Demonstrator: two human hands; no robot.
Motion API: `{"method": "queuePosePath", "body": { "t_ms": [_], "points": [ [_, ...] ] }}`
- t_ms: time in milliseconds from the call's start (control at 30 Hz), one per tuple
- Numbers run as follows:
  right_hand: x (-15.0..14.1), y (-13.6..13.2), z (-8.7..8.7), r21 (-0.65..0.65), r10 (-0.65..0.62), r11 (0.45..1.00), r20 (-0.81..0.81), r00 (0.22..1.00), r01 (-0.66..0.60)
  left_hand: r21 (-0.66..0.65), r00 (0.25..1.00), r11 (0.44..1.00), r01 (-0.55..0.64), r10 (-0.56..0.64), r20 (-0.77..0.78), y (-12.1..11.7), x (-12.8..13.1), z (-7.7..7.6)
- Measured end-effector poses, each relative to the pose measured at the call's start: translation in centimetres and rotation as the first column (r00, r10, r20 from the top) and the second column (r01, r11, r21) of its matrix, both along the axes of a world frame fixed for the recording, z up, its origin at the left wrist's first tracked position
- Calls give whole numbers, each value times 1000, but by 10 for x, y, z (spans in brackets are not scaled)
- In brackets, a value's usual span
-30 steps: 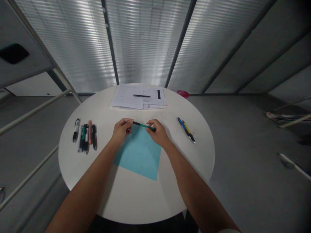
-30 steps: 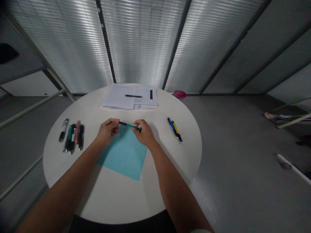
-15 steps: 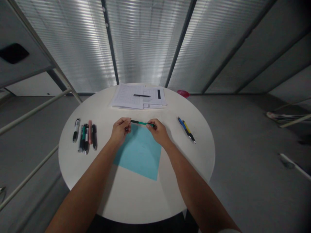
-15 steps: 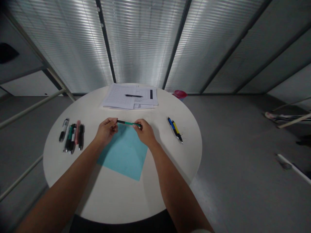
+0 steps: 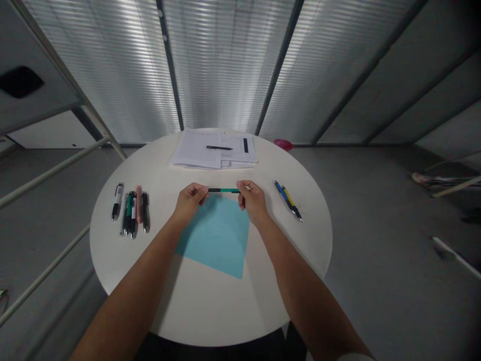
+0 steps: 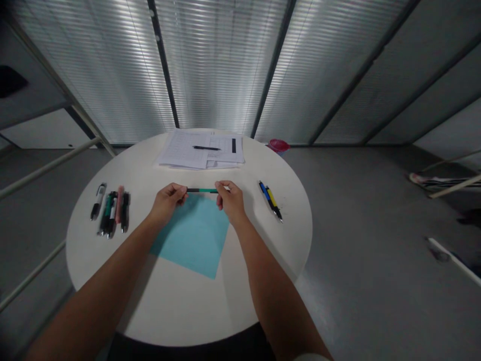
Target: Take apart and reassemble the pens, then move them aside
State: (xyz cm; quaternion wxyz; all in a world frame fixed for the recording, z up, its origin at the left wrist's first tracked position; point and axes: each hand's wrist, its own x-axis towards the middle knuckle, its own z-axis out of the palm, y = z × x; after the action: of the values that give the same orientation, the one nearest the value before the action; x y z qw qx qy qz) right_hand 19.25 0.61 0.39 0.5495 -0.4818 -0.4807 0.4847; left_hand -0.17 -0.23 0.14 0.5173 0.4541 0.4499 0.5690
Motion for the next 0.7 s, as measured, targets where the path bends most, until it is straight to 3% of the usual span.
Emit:
{"method": "queuePosePath", "body": {
  "t_ms": [100,233,400,567,700],
  "points": [
    [4,4,0,-61,-28,998,-257,966,13,33,997,999,29,-27,-76,0,2,-2],
    [10,6,4,-148,95,966,-555,826,-211,43,990,997,60,-54,-132,0,3,-5],
    [11,1,12,-155,166,934,-609,776,-322,61,978,995,74,-61,-200,-2,5,-6],
    [9,-5,17,-158,320,843,-619,717,-513,90,958,990,112,-84,-276,-4,5,-6],
    [12,-4,14,-83,287,873,-709,644,-481,104,976,983,153,-134,-171,-4,2,-5]
  ]
}}
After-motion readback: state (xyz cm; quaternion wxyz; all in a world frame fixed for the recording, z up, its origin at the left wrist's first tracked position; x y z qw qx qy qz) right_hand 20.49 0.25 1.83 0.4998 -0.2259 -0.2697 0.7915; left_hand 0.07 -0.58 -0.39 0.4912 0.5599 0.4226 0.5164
